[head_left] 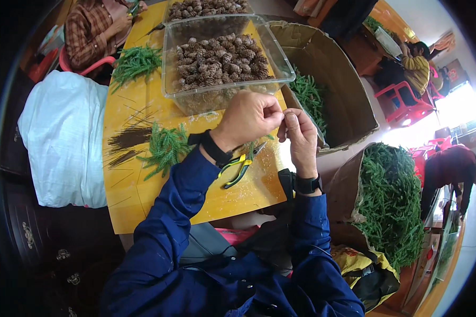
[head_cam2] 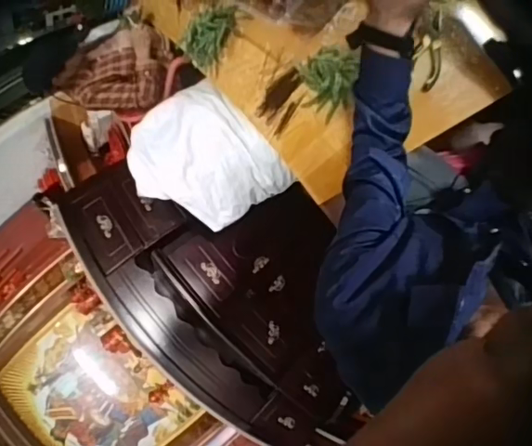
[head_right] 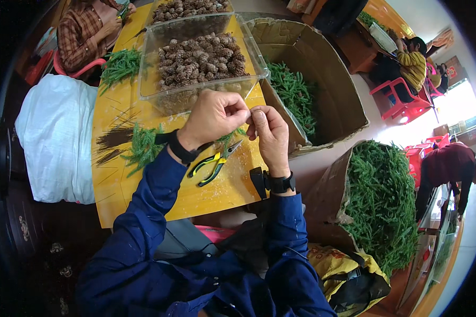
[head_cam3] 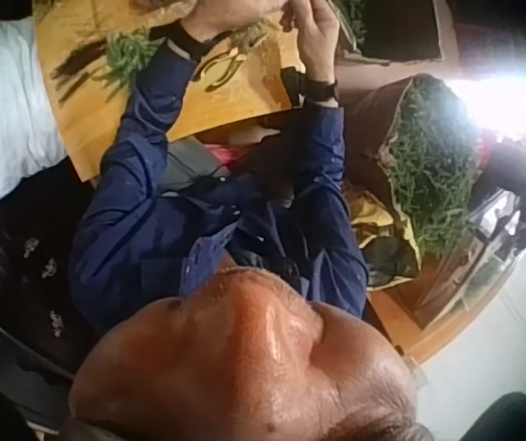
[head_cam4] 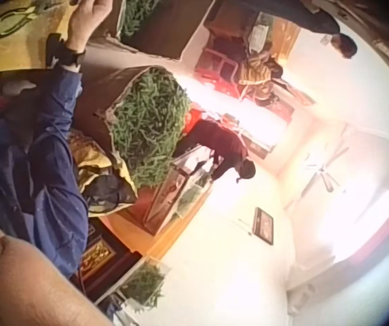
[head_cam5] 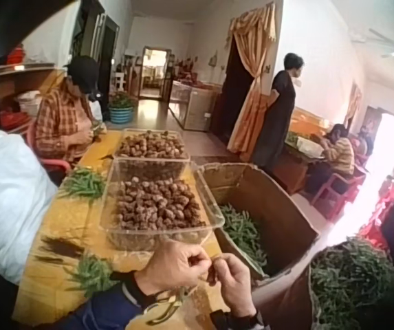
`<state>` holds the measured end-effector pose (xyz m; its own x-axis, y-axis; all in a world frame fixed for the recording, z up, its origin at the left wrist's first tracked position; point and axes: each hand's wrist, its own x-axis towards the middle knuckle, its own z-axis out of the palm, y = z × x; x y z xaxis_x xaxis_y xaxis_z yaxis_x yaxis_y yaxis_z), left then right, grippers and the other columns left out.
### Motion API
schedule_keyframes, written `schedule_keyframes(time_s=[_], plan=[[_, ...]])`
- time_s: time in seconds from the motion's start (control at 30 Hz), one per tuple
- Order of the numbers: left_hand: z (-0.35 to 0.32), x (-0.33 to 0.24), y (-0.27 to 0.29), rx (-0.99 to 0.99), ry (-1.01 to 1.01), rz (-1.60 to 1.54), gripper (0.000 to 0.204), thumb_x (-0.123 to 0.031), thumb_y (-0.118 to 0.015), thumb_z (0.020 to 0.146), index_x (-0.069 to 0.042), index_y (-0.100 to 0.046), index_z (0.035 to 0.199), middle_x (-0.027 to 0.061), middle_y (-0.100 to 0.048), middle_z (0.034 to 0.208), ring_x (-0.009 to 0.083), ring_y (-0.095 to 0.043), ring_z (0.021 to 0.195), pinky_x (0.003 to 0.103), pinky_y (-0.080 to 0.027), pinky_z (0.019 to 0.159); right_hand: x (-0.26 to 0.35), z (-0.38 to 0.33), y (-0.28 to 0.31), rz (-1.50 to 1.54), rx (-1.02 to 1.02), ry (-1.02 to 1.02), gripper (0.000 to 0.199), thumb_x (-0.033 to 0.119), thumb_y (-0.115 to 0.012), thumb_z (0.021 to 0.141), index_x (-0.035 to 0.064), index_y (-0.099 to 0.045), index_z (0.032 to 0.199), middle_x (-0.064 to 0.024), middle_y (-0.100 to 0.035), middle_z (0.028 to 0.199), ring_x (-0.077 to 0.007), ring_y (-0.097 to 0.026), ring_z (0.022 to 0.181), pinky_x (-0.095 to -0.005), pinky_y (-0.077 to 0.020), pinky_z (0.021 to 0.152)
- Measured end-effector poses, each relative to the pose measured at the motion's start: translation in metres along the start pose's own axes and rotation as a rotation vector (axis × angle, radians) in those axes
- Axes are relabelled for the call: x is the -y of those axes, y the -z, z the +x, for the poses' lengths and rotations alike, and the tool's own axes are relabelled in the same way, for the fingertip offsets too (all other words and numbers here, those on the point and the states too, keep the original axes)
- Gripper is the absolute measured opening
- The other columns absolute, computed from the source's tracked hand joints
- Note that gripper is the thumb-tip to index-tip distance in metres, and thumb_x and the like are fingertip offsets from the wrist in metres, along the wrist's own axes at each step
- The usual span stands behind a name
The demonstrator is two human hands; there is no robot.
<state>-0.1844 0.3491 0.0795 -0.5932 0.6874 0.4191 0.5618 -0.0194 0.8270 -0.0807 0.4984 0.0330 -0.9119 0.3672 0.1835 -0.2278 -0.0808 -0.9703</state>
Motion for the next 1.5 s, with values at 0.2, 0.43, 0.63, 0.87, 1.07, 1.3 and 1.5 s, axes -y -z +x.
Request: schedule_keyframes(time_s=[0.2,0.43,0.63,0.87,1.07,1.3,1.5], plan=[[-0.002,-0.002,-0.005,-0.045,-0.041,0.045,0.009,-0.005,-0.073,0.08,0.0,-0.072,0.088,0.0044,-0.066,0.067,0.0076,-0.06,0.058,0.025,-0.049,0.056,-0.003,0.0,0.0,-0.072,-0.027,0.072,0.023,0.023,-0.053,0.106,0.0022,-0.064,0.107,-0.0026,-0.064,0.087,-0.007,-0.056,0.066,-0.0196,-0.0453,0.06],[0.004,-0.006,0.015,0.013,-0.214,0.083,0.026,-0.002,-0.075,0.078,-0.008,-0.073,0.103,0.0035,-0.064,0.085,0.0111,-0.062,0.069,0.026,-0.05,0.061,0.014,-0.001,0.002,0.224,0.008,-0.071,0.025,0.024,-0.053,0.106,0.0019,-0.064,0.108,-0.0021,-0.063,0.086,-0.0064,-0.054,0.065,-0.019,-0.0451,0.059],[0.002,-0.005,0.011,-0.044,-0.385,0.275,0.028,-0.003,-0.078,0.075,-0.013,-0.075,0.101,0.0027,-0.06,0.094,0.0182,-0.061,0.08,0.03,-0.051,0.066,0.008,-0.001,0.005,0.306,0.096,-0.105,0.023,0.024,-0.055,0.105,0.0039,-0.064,0.106,-0.0029,-0.067,0.087,-0.0065,-0.056,0.065,-0.0191,-0.0459,0.058],[0.004,-0.005,0.014,-0.056,-0.531,0.363,0.02,-0.009,-0.082,0.068,-0.012,-0.076,0.087,0.0018,-0.059,0.089,0.0224,-0.06,0.082,0.035,-0.051,0.069,0.009,-0.002,0.009,0.269,0.142,-0.147,0.025,0.026,-0.055,0.105,0.0028,-0.065,0.108,-0.0051,-0.07,0.088,-0.0074,-0.057,0.064,-0.0193,-0.0461,0.058],[0.003,-0.009,0.016,-0.048,-0.527,0.365,0.018,-0.011,-0.082,0.067,-0.012,-0.075,0.083,0.001,-0.059,0.08,0.0219,-0.06,0.079,0.035,-0.05,0.066,0.01,-0.005,0.009,0.292,0.179,-0.17,0.029,0.029,-0.054,0.105,0.0025,-0.065,0.109,-0.0062,-0.071,0.089,-0.0083,-0.058,0.064,-0.0198,-0.046,0.059],[-0.002,-0.011,0.017,0.025,-0.423,0.26,0.01,-0.007,-0.078,0.073,-0.008,-0.074,0.081,0.0043,-0.061,0.073,0.0225,-0.063,0.07,0.034,-0.049,0.06,0.011,-0.005,0.015,0.254,0.286,-0.183,0.032,0.033,-0.054,0.105,0.0027,-0.064,0.109,-0.0069,-0.07,0.089,-0.0091,-0.058,0.064,-0.0207,-0.0455,0.059],[-0.003,-0.012,0.023,0.134,-0.254,0.112,0.003,-0.008,-0.069,0.076,-0.007,-0.072,0.076,0.0083,-0.066,0.071,0.0285,-0.065,0.064,0.037,-0.05,0.057,0.013,-0.007,0.016,0.049,0.343,-0.155,0.033,0.034,-0.057,0.103,0.0027,-0.064,0.109,-0.0066,-0.07,0.089,-0.0082,-0.058,0.066,-0.0205,-0.0461,0.062]])
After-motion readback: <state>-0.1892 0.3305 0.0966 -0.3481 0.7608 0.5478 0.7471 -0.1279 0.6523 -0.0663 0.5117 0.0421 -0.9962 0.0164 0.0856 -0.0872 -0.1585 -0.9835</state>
